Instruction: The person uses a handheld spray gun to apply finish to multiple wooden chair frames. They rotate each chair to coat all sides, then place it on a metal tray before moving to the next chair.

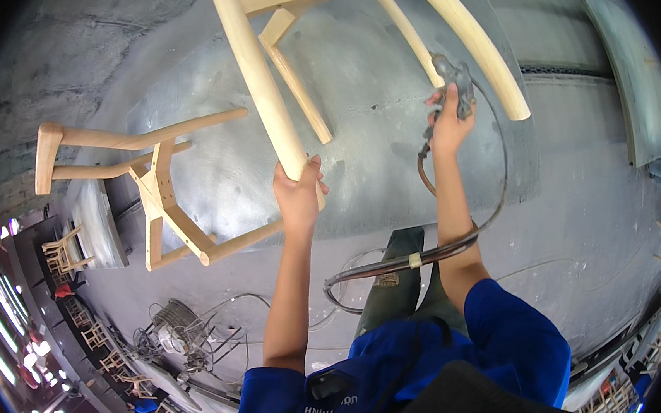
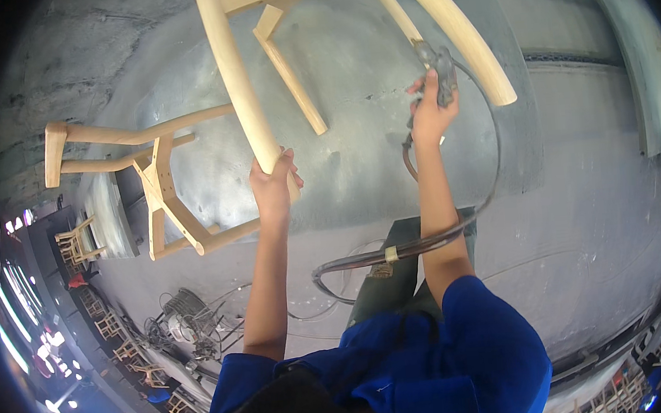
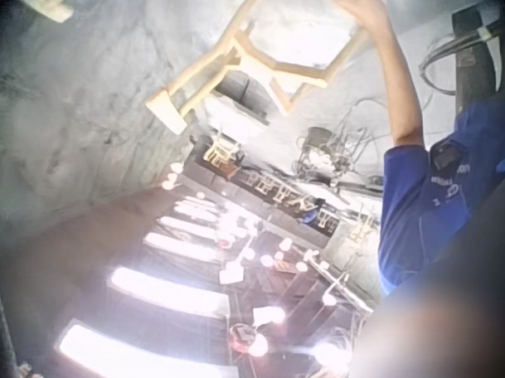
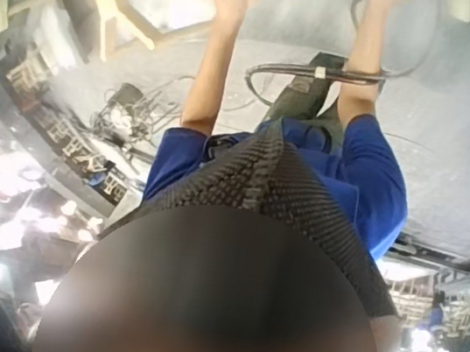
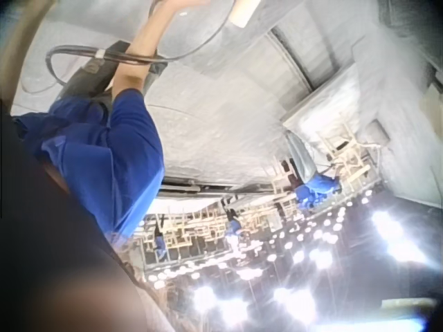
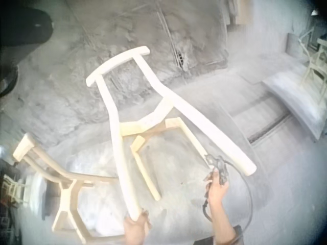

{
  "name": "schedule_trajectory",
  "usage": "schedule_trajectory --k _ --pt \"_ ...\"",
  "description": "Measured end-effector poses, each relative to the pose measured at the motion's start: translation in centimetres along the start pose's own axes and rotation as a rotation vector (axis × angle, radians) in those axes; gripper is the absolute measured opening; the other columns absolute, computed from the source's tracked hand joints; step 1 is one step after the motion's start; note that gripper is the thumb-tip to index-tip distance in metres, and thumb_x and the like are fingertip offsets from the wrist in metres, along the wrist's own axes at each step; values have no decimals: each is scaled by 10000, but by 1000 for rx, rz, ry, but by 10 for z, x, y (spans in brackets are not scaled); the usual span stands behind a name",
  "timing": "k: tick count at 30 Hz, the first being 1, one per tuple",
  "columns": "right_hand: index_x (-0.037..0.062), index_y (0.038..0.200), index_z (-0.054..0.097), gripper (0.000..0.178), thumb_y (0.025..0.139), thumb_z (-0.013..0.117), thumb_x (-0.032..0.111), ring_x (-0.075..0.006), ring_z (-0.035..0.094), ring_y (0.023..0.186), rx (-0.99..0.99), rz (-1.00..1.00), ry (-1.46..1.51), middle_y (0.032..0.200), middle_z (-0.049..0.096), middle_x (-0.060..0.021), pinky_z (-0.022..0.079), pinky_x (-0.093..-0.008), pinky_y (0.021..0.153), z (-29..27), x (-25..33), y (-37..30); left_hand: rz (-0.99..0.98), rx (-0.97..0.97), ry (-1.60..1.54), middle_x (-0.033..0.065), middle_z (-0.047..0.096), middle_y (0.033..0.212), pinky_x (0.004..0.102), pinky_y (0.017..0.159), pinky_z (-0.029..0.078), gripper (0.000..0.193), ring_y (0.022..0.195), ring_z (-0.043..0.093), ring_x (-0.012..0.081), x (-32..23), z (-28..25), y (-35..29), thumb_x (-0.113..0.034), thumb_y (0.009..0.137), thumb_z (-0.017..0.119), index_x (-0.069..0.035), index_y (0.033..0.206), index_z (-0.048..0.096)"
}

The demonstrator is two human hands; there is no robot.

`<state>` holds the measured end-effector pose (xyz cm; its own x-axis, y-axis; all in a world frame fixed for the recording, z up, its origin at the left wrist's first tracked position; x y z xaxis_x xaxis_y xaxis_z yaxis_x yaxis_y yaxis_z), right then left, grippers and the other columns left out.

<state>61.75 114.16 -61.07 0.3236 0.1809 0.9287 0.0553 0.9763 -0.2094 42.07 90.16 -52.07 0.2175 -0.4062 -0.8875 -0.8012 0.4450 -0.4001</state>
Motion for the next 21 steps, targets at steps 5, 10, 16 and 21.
schedule_trajectory --k 5,10,16,21 --pt "20 1431 509 466 1015 630 191 -35 473 538 220 56 -66 749 631 -21 349 -215 444 4 49 -72 -4 -24 0 68 578 731 276 482 472 348 519 570 140 3 -2 -4 -183 879 718 47 1092 565" --pt "14 1471 483 495 1016 623 149 -26 534 626 439 55 -52 768 629 -9 362 -190 496 21 131 -134 29 -13 -13 69 593 726 281 473 472 286 515 562 127 7 -7 -20 -160 885 718 35 1018 556" --pt "17 1470 485 493 1016 627 147 -72 586 687 324 -206 -323 837 641 -37 387 -203 481 -10 223 -134 94 -24 -54 78 600 726 290 471 477 302 511 568 132 32 -8 -49 -166 881 728 43 1007 551" --pt "81 1450 553 469 993 656 101 -54 584 758 326 -321 -423 899 653 -14 482 -216 652 -19 266 -148 129 -33 -34 87 607 753 295 471 472 310 540 584 135 60 -15 -68 -171 882 734 39 1010 544"
Point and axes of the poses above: each hand's wrist, its own y-axis towards the middle knuckle, its own z-axis out of the palm, x = y × z, the point moved 7 cm from there along y, towards the middle knuckle
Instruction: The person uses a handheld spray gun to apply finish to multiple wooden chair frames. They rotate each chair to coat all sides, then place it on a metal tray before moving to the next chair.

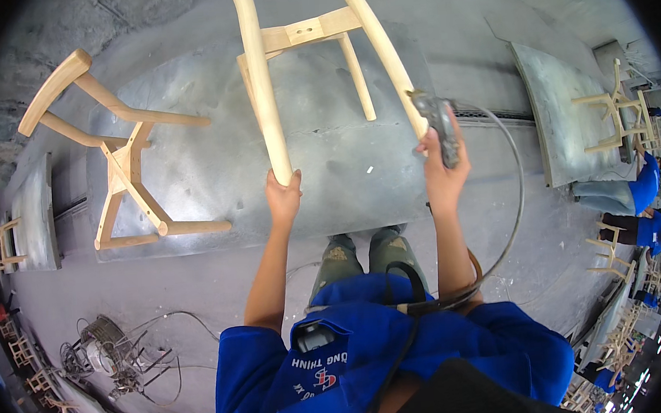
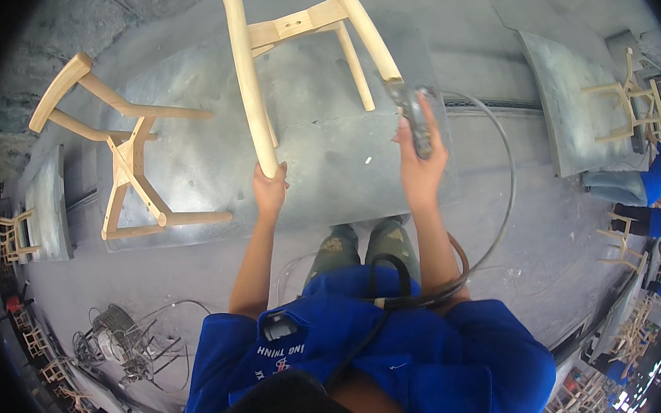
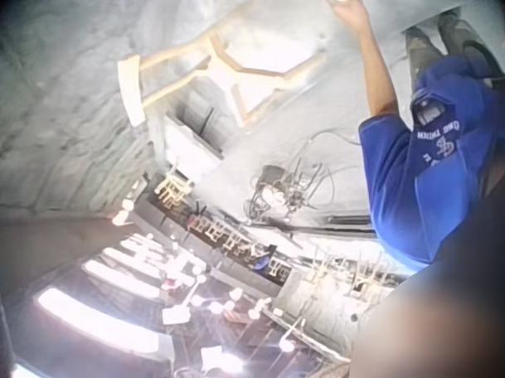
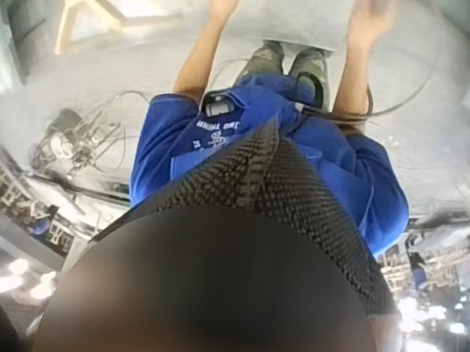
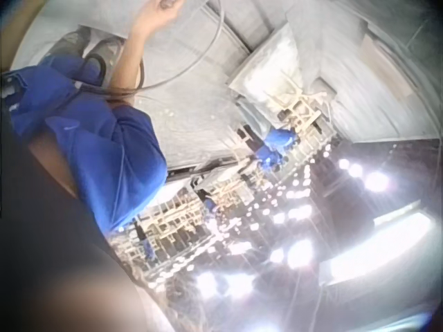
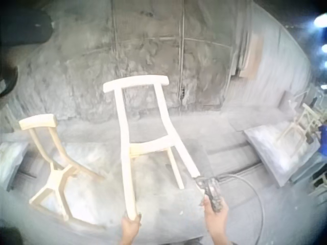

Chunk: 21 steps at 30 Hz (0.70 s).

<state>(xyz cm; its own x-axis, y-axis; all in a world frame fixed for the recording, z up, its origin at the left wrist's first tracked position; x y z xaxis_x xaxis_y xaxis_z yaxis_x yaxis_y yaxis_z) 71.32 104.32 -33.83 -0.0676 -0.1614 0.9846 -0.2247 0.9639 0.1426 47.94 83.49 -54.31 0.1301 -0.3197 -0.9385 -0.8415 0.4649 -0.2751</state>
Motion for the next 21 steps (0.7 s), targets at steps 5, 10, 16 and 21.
schedule_trajectory --k 5,10,16,21 --pt "102 1425 590 457 979 684 119 -38 577 714 338 86 90 867 656 -7 456 -198 621 24 20 -23 50 6 -38 82 603 755 294 476 470 319 550 581 131 18 2 -29 -157 882 735 34 1040 533" --pt "66 1417 589 451 977 679 101 -46 584 717 300 102 70 838 652 0 475 -204 650 0 31 -13 36 -21 -39 86 603 769 305 524 485 324 575 579 136 44 0 -54 -156 883 736 32 1047 530" --pt "51 1430 571 459 982 665 82 -56 597 748 85 -91 -75 890 671 -17 512 -217 681 -81 52 6 54 -43 87 119 607 823 369 671 503 371 732 594 195 88 1 -68 -178 860 754 28 1078 535" --pt "53 1446 552 484 994 674 172 -53 618 790 186 -275 47 914 694 -48 513 -221 688 -120 95 58 158 -53 170 130 605 845 384 710 509 381 754 584 218 101 -3 -86 -180 856 753 20 1095 533"
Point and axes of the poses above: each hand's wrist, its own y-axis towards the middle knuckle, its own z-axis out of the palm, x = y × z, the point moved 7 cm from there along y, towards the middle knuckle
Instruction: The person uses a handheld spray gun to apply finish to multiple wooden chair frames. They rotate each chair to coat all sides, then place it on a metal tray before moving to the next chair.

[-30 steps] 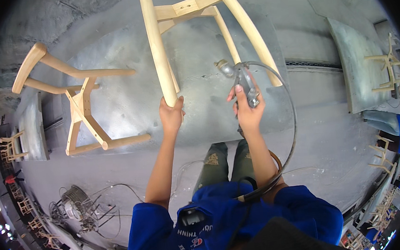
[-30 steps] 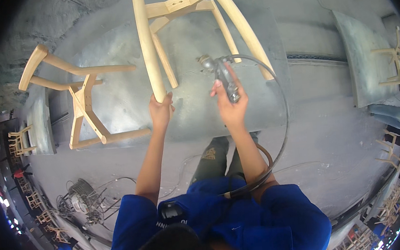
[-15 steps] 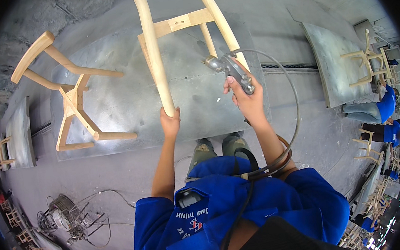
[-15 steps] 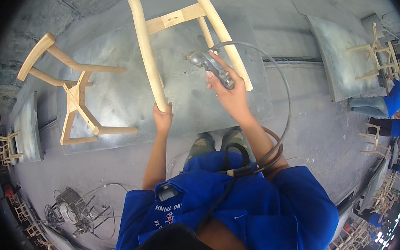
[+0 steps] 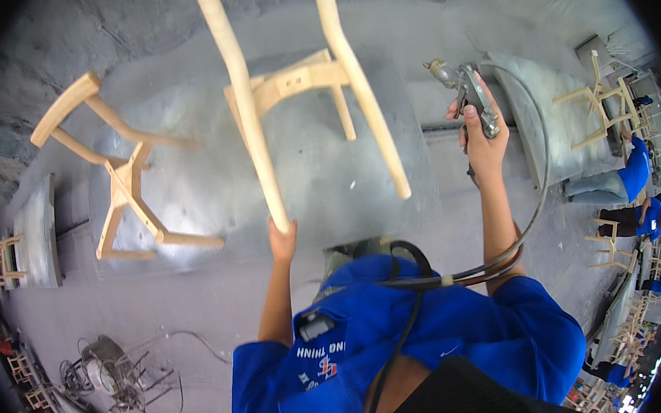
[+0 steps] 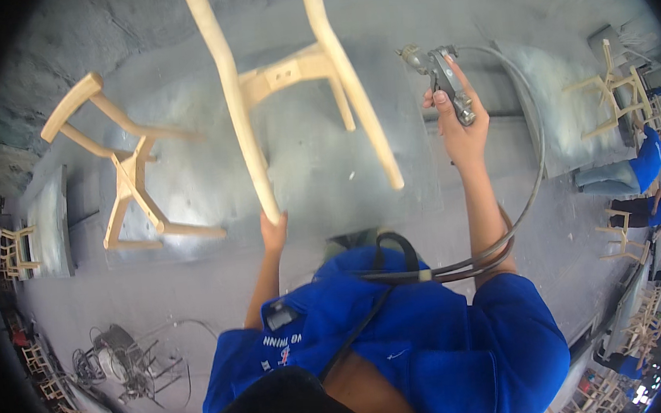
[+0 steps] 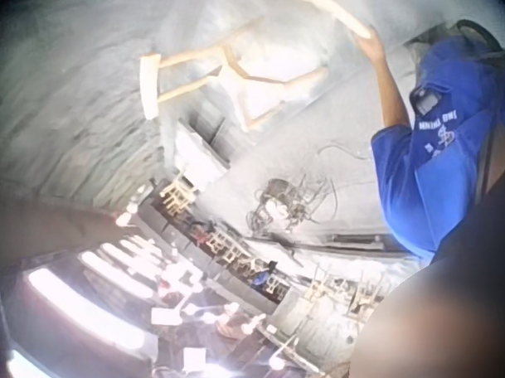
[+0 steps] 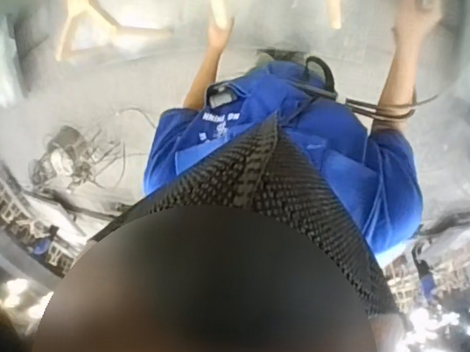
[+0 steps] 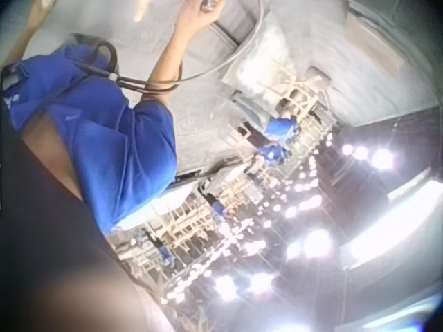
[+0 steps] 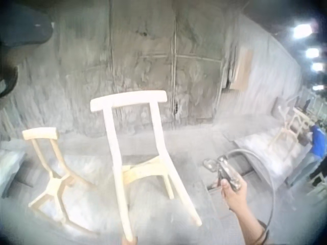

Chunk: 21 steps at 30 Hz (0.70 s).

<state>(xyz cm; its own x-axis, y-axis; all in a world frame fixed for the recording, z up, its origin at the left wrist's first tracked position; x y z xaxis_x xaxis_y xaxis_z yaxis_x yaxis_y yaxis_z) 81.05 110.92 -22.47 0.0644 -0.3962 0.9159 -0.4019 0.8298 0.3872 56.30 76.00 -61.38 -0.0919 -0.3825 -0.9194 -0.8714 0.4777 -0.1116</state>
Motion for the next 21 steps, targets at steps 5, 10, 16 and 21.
schedule_trajectory --k 5,10,16,21 --pt "118 1366 640 465 928 748 230 -185 690 1081 230 -331 -445 1238 718 -106 523 -326 945 -18 42 105 -121 28 -66 103 614 784 355 587 504 387 633 598 177 -1 3 -16 -160 851 754 6 1121 533" --pt "174 1375 635 507 888 775 201 -261 707 1074 258 -809 -588 1254 714 -85 542 -348 930 -18 107 175 -180 -32 -108 112 627 775 353 573 498 356 630 608 179 5 6 -25 -161 849 750 6 1079 537" --pt "180 1406 609 532 895 754 183 -281 682 1155 459 -751 -772 1320 680 -85 532 -367 952 -13 141 159 -201 -15 9 162 640 822 415 681 513 378 727 650 280 26 7 -28 -233 829 754 -6 1051 547" --pt "217 1388 628 493 911 738 273 -283 678 1162 613 -734 -887 1321 681 -64 529 -396 979 8 177 116 -82 -33 15 195 662 892 447 759 513 409 806 659 350 26 3 -37 -266 817 769 -21 1057 546"
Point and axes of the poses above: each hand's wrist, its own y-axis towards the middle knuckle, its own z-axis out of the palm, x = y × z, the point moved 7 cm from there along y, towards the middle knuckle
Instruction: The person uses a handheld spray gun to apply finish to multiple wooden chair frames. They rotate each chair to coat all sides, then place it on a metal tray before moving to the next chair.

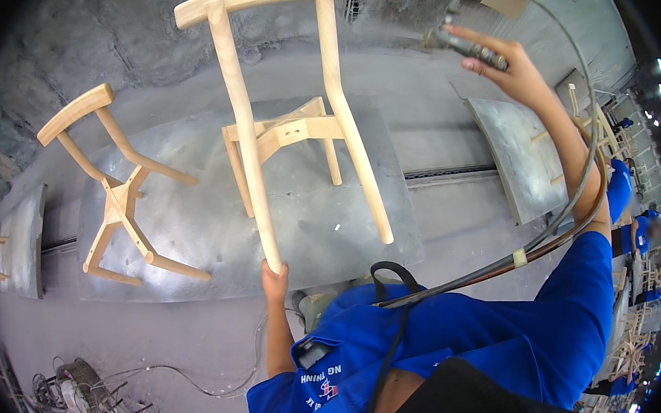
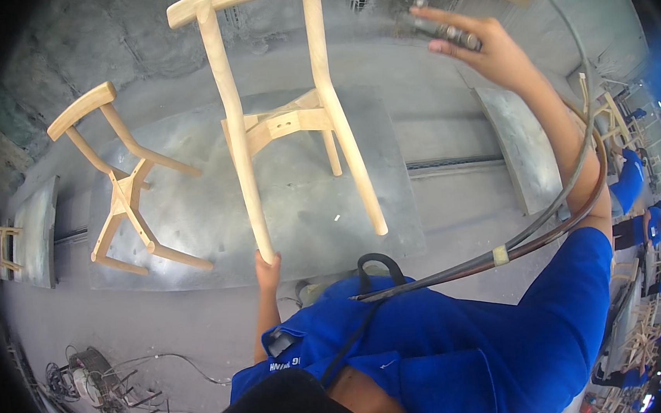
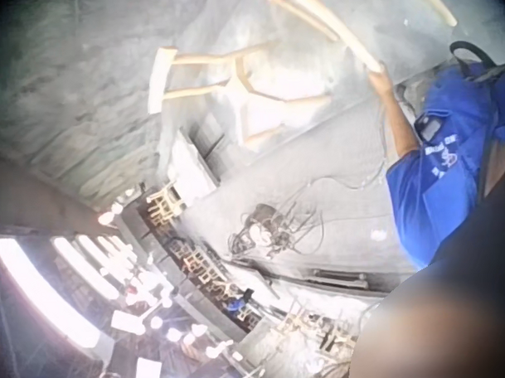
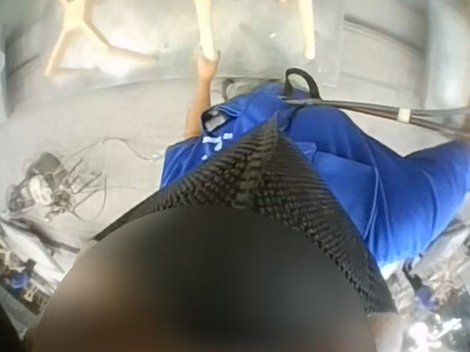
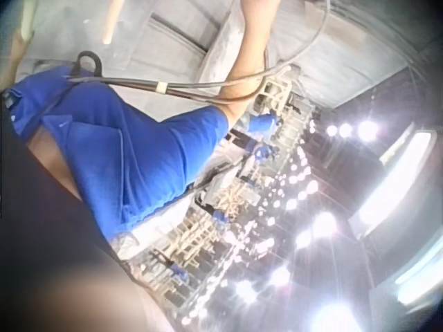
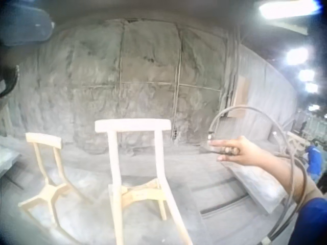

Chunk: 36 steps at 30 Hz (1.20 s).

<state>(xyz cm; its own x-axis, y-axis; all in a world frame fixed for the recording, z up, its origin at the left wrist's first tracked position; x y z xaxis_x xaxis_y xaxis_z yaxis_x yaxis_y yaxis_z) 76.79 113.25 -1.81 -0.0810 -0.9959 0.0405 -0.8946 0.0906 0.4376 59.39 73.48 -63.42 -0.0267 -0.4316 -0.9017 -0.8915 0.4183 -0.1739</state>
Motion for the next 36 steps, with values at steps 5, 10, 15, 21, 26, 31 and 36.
schedule_trajectory --k 5,10,15,21,26,31,36 --pt "201 1440 583 493 961 693 240 -208 658 1190 -106 111 -67 1375 655 -74 505 -350 988 -34 30 34 -26 91 23 206 682 932 456 790 517 464 880 679 380 15 -1 -10 -298 821 780 -30 1116 543" --pt "188 1442 582 499 957 693 218 -175 692 1051 14 -38 -136 1336 682 -66 526 -333 913 -16 102 39 -38 141 29 218 694 977 454 813 519 520 936 689 384 23 -2 -18 -342 823 798 -26 1148 545" --pt "179 1441 587 513 943 707 204 -147 663 890 101 164 -48 1265 711 -71 527 -315 839 -22 125 53 -74 210 -29 231 691 985 456 813 514 528 942 689 383 26 -2 -27 -346 849 791 4 1151 536" --pt "120 1409 610 528 915 732 262 -116 631 794 -42 -52 -123 1285 705 -39 523 -270 779 -41 161 58 -34 176 -108 235 684 943 461 790 513 511 889 683 385 25 0 -32 -334 862 786 15 1138 534" --pt "73 1380 629 556 887 748 303 -107 610 780 69 129 123 1285 701 -55 523 -277 758 -31 178 55 -31 159 -101 237 681 928 461 782 512 511 865 680 388 26 -2 -32 -342 860 788 20 1123 541" --pt "30 1294 659 472 899 771 263 -168 689 865 -188 -213 -89 1144 740 -103 560 -299 770 -46 219 71 -87 205 -103 215 684 975 438 800 520 545 895 681 339 30 3 -30 -350 843 810 13 1151 544" --pt "85 1399 615 542 926 725 328 -81 586 797 124 -104 155 1224 710 -34 515 -255 754 -19 222 87 -80 192 -40 213 683 954 443 788 521 546 872 681 344 32 6 -29 -356 842 813 11 1144 545"
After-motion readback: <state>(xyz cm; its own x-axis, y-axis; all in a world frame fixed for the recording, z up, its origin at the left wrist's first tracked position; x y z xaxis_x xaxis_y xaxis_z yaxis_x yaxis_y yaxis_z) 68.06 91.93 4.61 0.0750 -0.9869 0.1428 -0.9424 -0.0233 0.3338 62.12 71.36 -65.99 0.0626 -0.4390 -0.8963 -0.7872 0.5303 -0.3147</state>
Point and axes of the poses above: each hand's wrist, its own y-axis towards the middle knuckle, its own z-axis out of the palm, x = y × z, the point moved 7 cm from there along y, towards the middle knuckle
